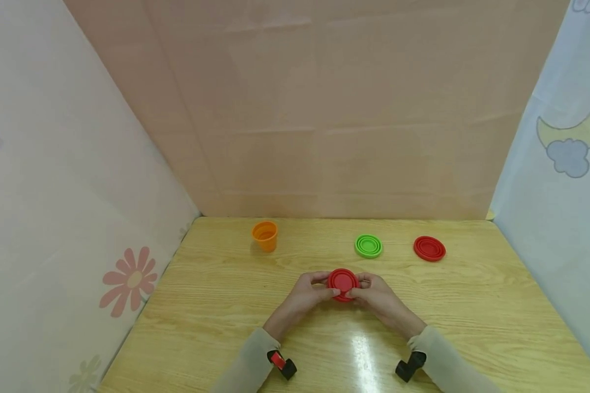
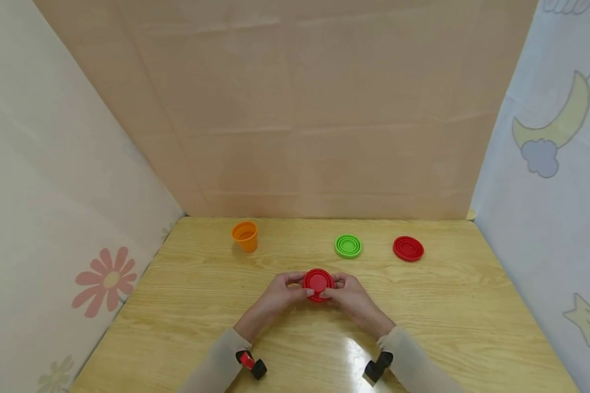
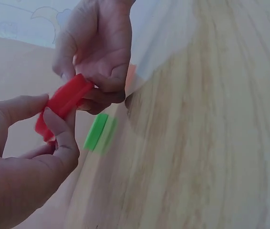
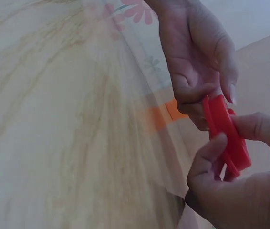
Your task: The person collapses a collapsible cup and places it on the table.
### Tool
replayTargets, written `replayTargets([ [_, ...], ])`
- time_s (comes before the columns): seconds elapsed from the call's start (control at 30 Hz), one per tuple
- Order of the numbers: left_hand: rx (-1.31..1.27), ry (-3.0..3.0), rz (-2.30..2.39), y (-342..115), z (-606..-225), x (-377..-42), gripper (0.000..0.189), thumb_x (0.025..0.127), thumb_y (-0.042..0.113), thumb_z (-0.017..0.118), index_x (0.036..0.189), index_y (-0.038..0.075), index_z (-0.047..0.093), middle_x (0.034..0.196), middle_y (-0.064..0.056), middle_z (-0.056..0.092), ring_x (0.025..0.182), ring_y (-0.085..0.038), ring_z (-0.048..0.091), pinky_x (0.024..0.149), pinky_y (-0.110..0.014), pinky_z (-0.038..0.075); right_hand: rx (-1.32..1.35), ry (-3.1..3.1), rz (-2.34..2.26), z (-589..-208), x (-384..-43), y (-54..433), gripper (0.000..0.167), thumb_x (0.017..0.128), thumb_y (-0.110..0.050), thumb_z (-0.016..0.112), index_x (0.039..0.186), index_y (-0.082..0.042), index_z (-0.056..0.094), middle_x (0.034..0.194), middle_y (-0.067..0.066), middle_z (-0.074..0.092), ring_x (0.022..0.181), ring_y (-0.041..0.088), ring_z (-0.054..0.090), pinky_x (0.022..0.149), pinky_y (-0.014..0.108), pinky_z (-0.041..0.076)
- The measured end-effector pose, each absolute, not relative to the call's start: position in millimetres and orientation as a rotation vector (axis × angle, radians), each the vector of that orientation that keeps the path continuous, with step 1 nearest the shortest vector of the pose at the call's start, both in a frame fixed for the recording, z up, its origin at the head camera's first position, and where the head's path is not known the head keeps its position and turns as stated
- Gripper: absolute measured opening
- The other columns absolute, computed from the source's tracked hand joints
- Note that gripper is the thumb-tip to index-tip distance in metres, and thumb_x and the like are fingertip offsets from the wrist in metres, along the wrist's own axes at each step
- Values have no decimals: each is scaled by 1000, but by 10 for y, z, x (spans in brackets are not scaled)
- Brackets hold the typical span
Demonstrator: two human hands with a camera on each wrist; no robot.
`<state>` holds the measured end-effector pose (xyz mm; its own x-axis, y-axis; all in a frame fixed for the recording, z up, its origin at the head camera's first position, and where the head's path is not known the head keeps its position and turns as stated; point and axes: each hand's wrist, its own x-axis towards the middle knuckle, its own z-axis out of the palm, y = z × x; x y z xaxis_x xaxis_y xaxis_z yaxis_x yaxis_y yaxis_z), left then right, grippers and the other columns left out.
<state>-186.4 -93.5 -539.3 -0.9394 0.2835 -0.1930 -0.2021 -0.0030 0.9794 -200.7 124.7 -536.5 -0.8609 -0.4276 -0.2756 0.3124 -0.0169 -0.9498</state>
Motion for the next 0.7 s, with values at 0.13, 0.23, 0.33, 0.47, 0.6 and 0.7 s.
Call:
replayTargets([
  [0.13, 42, 1900, 2023, -942, -5417, -1884, 37, 93, 13, 81, 128, 6, 73, 121, -10, 77, 100, -14, 74, 84, -25, 64, -216, 1614, -1931, -5379, -2019, 1351, 35, 96, 0, 69, 127, 6, 53, 113, 2, 71, 102, 11, 71, 90, 23, 62],
  [0.23, 4, 1898, 2014, -947, -5416, -1885, 36, 93, 12, 80, 127, 3, 73, 116, -11, 78, 94, -13, 73, 80, -24, 64, -260, 1558, -1918, -5387, -2036, 1397, 28, 98, -2, 69, 124, 1, 56, 114, 0, 73, 104, 11, 71, 91, 24, 61],
  [0.33, -25, 1895, 2010, -964, -5403, -1884, 37, 95, 10, 77, 130, 1, 71, 113, -13, 78, 91, -13, 74, 78, -24, 64, -267, 1554, -1916, -5386, -2050, 1426, 26, 101, -6, 67, 125, -1, 59, 114, -1, 74, 104, 11, 71, 92, 26, 62],
  [0.47, -42, 1865, 2020, -991, -5385, -1880, 35, 97, 8, 74, 131, -1, 70, 116, -16, 78, 91, -16, 75, 80, -29, 67, -249, 1612, -1906, -5375, -2051, 1456, 27, 103, -10, 66, 127, 1, 63, 110, -2, 77, 102, 13, 74, 92, 32, 64],
  [0.6, -41, 1840, 2026, -1000, -5372, -1869, 32, 99, 9, 73, 129, 0, 72, 118, -17, 78, 92, -18, 77, 82, -35, 67, -247, 1632, -1899, -5371, -2048, 1465, 32, 102, -10, 66, 128, 8, 64, 110, 3, 79, 102, 18, 76, 94, 39, 65],
  [0.7, -23, 1831, 2030, -997, -5370, -1861, 30, 99, 9, 72, 128, 0, 72, 118, -18, 78, 92, -20, 79, 84, -40, 67, -232, 1640, -1906, -5370, -2043, 1457, 35, 101, -8, 66, 128, 13, 62, 108, 5, 79, 100, 18, 77, 92, 40, 65],
])
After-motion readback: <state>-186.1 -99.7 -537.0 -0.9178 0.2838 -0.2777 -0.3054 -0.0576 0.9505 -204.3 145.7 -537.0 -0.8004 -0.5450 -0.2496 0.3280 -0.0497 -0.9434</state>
